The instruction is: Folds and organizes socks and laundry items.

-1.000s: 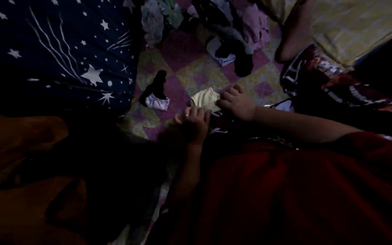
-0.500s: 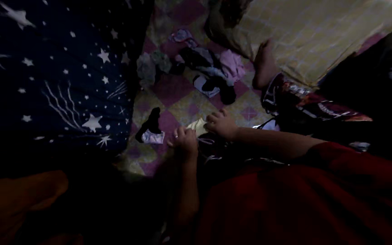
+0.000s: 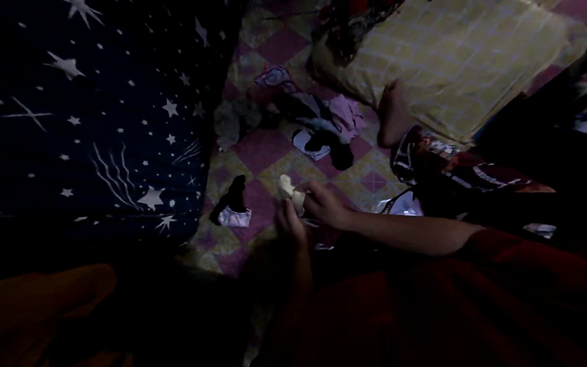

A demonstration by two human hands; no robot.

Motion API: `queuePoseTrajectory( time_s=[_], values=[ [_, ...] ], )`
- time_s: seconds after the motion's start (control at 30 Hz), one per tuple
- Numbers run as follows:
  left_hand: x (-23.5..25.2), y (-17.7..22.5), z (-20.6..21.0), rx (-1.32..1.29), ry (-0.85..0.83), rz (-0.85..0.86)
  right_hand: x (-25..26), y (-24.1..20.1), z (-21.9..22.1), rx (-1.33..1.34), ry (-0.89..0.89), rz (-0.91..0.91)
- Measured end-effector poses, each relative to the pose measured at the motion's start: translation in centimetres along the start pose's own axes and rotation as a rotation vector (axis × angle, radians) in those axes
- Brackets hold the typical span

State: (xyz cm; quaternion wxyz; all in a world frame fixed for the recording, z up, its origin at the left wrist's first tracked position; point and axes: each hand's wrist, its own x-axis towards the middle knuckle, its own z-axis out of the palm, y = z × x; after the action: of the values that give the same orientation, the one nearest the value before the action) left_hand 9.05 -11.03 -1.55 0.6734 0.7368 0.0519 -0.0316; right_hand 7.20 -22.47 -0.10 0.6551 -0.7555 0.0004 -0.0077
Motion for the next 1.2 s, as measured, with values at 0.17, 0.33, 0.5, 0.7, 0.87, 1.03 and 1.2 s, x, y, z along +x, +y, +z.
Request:
queuePoseTrajectory(
  time_s=[0.17, 0.33, 0.5, 0.7, 0.87, 1.03, 1.2],
  values=[
    [0.7, 1.4, 1.1, -0.522, -0.043, -0.195, -0.6, -1.6, -0.3, 0.597, 0.039, 0.314],
    [0.2, 0.9, 3.0, -0.118, 0.081, 0.129, -1.6, -2.7, -1.0, 0.645, 0.161, 0.494],
    [-1.2, 2.0, 5.0, -0.071, 0.026, 0.11, -2.6, -1.8, -2.3, 0.449, 0.224, 0.353],
    [-1.7, 2.6, 5.7, 0.144, -0.072, 0.224, -3.6, -1.0, -3.4, 0.259, 0.319, 0.145],
    [-1.6, 4.2, 5.7, 0.258, -0.23, 0.295, -3.6, -2.5, -4.6, 0.444, 0.312, 0.249],
    [-3.1, 6.7, 7.5, 0.379, -0.34, 0.311, -2.8, -5.2, -5.1, 0.867, 0.447, 0.399],
    [-3.4, 7.9, 8.8, -0.29, -0.614, -0.196, -2.2, -4.3, -8.2, 0.901, 0.41, 0.302]
  ],
)
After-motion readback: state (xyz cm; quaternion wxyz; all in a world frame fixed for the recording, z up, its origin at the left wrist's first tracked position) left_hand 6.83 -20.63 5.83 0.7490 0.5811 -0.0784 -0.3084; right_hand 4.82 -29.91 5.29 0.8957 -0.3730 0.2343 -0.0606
